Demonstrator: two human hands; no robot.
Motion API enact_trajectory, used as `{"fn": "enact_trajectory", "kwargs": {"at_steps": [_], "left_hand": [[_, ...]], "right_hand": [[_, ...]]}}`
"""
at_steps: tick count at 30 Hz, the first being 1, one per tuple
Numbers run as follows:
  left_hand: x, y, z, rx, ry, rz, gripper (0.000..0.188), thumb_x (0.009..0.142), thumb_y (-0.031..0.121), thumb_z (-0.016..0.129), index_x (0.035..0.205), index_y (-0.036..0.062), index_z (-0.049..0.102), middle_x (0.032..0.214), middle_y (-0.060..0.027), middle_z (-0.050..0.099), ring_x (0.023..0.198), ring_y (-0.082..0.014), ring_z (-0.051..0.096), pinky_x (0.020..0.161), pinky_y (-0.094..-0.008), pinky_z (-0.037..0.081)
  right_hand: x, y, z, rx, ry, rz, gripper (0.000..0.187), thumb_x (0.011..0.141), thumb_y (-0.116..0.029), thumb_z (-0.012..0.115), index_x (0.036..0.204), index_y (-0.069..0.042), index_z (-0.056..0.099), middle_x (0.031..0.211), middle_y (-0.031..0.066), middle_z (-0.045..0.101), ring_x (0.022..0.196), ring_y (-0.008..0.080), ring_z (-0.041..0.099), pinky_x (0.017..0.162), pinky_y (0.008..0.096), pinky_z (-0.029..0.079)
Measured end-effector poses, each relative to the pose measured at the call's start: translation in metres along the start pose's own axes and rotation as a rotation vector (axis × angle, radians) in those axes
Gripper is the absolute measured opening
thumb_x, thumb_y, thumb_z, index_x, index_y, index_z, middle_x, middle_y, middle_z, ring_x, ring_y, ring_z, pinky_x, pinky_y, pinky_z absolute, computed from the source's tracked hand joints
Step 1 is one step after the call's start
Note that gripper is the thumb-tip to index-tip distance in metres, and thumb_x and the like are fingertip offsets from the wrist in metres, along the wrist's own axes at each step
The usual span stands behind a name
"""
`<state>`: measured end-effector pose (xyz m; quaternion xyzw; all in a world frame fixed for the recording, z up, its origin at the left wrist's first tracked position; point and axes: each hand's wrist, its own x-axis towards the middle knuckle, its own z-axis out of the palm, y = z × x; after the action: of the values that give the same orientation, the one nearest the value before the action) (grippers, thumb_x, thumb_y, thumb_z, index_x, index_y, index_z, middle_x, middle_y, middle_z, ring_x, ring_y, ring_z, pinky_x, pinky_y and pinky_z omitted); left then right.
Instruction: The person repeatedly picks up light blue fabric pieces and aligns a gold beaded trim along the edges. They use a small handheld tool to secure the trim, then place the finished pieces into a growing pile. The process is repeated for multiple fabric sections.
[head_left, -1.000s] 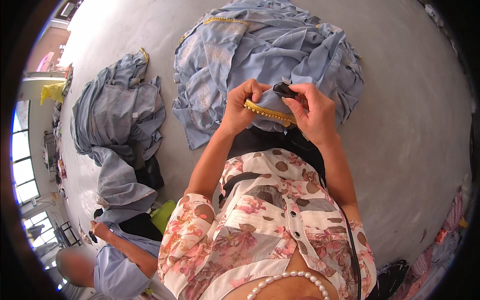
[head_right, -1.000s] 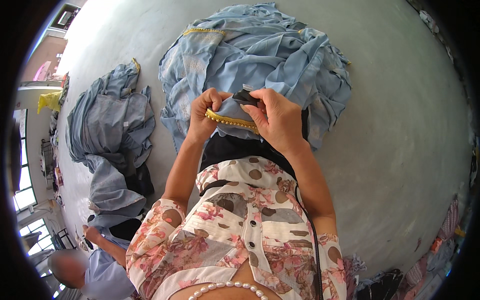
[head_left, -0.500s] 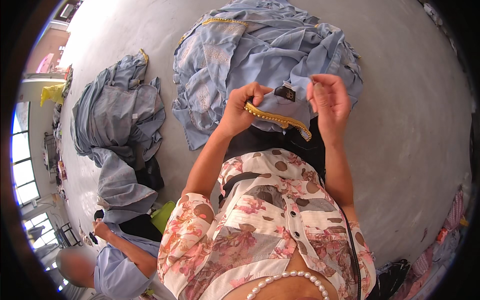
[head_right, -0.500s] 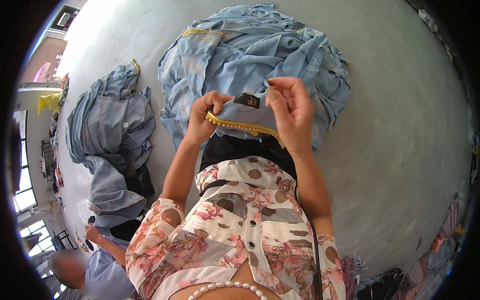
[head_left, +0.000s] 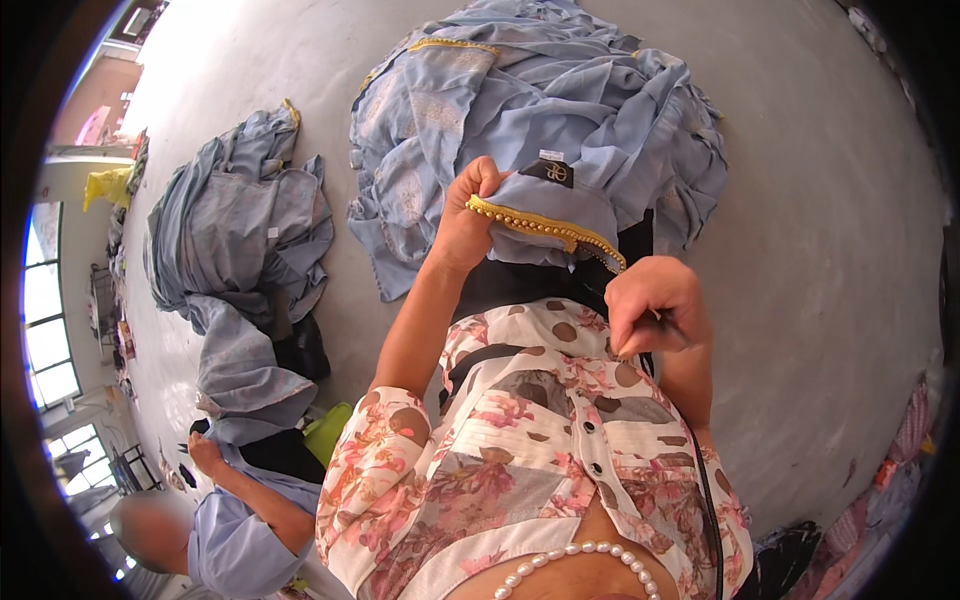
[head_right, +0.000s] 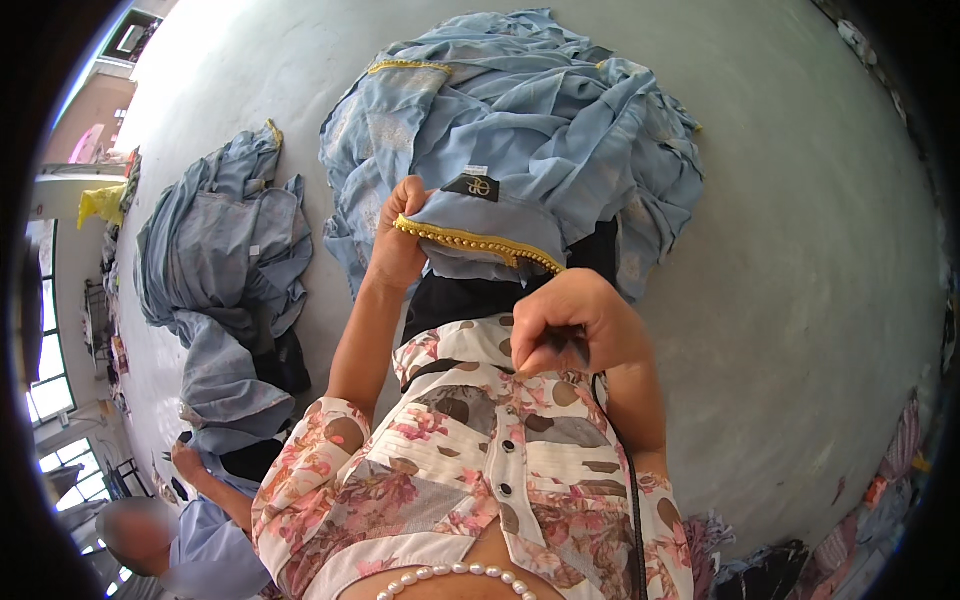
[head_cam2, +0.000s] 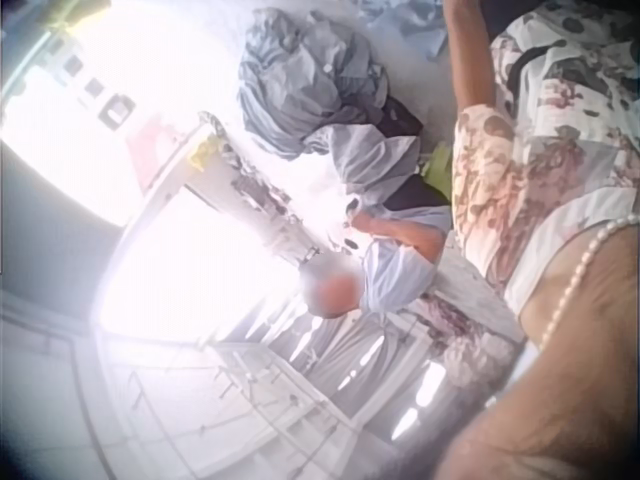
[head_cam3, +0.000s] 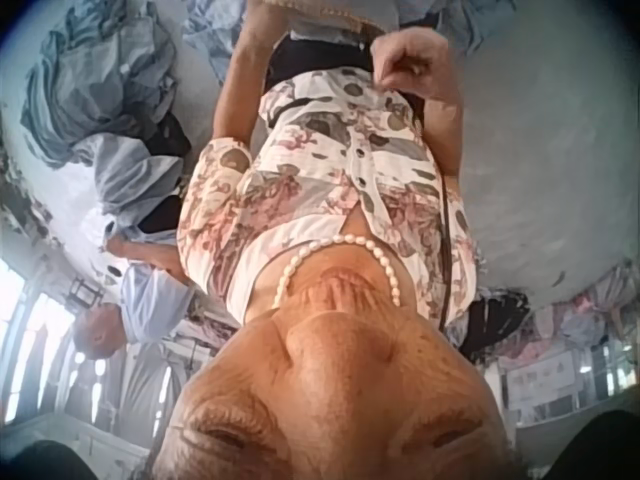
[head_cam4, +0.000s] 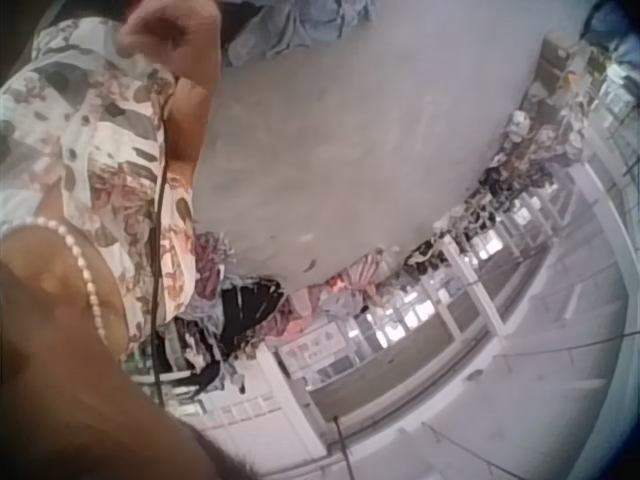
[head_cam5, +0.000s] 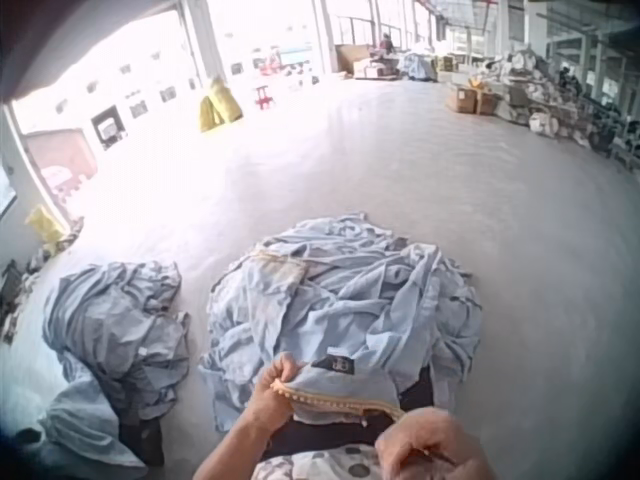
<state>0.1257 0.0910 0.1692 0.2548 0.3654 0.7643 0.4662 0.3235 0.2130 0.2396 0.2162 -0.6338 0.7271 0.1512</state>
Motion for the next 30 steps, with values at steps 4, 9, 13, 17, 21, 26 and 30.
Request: {"fn": "enact_trajectory", "kwargs": {"at_steps": [4, 9, 13, 17, 21, 26, 30], "left_hand": [[-0.001, -0.002, 0.001, -0.165, 0.016, -0.049, 0.028, 0.086, -0.002, 0.05, 0.071, 0.0156, 0.035, 0.074, 0.0021, 0.054, 0.07, -0.0066, 0.053, 0.062, -0.0195, 0.043], [-0.001, -0.004, 0.002, -0.251, 0.043, -0.061, 0.028, 0.085, 0.001, 0.054, 0.071, 0.0168, 0.035, 0.072, 0.0024, 0.054, 0.069, -0.0074, 0.055, 0.062, -0.0222, 0.047], [-0.002, -0.006, 0.003, -0.288, 0.045, -0.06, 0.029, 0.085, 0.002, 0.055, 0.071, 0.017, 0.035, 0.073, 0.0025, 0.054, 0.07, -0.0073, 0.056, 0.062, -0.0219, 0.048], [-0.002, -0.007, 0.004, -0.308, 0.044, -0.07, 0.029, 0.085, 0.002, 0.055, 0.071, 0.017, 0.035, 0.074, 0.0025, 0.055, 0.069, -0.0072, 0.056, 0.062, -0.0219, 0.048], [-0.002, -0.006, 0.005, -0.324, 0.064, -0.076, 0.029, 0.085, 0.003, 0.056, 0.071, 0.0171, 0.035, 0.074, 0.003, 0.055, 0.069, -0.0067, 0.056, 0.062, -0.0215, 0.048], [-0.002, -0.006, 0.006, -0.298, 0.098, -0.101, 0.03, 0.085, 0.004, 0.058, 0.071, 0.0175, 0.035, 0.073, 0.0037, 0.055, 0.069, -0.0061, 0.056, 0.061, -0.0213, 0.048], [-0.003, -0.013, -0.005, -0.374, -0.032, -0.076, 0.022, 0.087, 0.01, 0.06, 0.079, 0.0149, 0.04, 0.082, 0.0005, 0.057, 0.081, -0.0111, 0.06, 0.073, -0.0282, 0.052]], "right_hand": [[0.005, 0.002, 0.001, -0.827, 0.543, 0.314, 0.026, 0.079, -0.018, 0.072, 0.096, -0.004, 0.058, 0.066, 0.0042, 0.058, 0.055, 0.0109, 0.053, 0.05, 0.0219, 0.042], [0.014, 0.032, -0.004, -1.083, 0.703, 0.204, 0.029, 0.076, -0.021, 0.073, 0.093, -0.005, 0.056, 0.071, 0.0054, 0.06, 0.058, 0.0139, 0.059, 0.051, 0.0263, 0.048], [0.015, 0.048, -0.008, -1.171, 0.672, 0.082, 0.022, 0.077, -0.013, 0.073, 0.09, -0.003, 0.058, 0.07, 0.0056, 0.06, 0.057, 0.0119, 0.058, 0.051, 0.0229, 0.047], [0.017, 0.054, -0.013, -1.269, 0.638, 0.025, 0.02, 0.076, -0.012, 0.073, 0.088, -0.004, 0.059, 0.07, 0.0064, 0.06, 0.056, 0.0141, 0.06, 0.05, 0.0236, 0.048], [0.016, 0.054, -0.015, -1.291, 0.634, 0.033, 0.02, 0.076, -0.013, 0.073, 0.087, -0.004, 0.059, 0.068, 0.0058, 0.06, 0.055, 0.0146, 0.059, 0.048, 0.0238, 0.047], [0.018, 0.055, -0.016, -1.307, 0.634, 0.006, 0.02, 0.076, -0.013, 0.073, 0.085, -0.004, 0.058, 0.066, 0.0052, 0.058, 0.053, 0.0146, 0.058, 0.047, 0.0245, 0.045], [0.018, 0.056, -0.017, -1.35, 0.621, -0.018, 0.02, 0.075, -0.013, 0.073, 0.085, -0.004, 0.058, 0.066, 0.0058, 0.058, 0.052, 0.0152, 0.056, 0.046, 0.0245, 0.044]]}}
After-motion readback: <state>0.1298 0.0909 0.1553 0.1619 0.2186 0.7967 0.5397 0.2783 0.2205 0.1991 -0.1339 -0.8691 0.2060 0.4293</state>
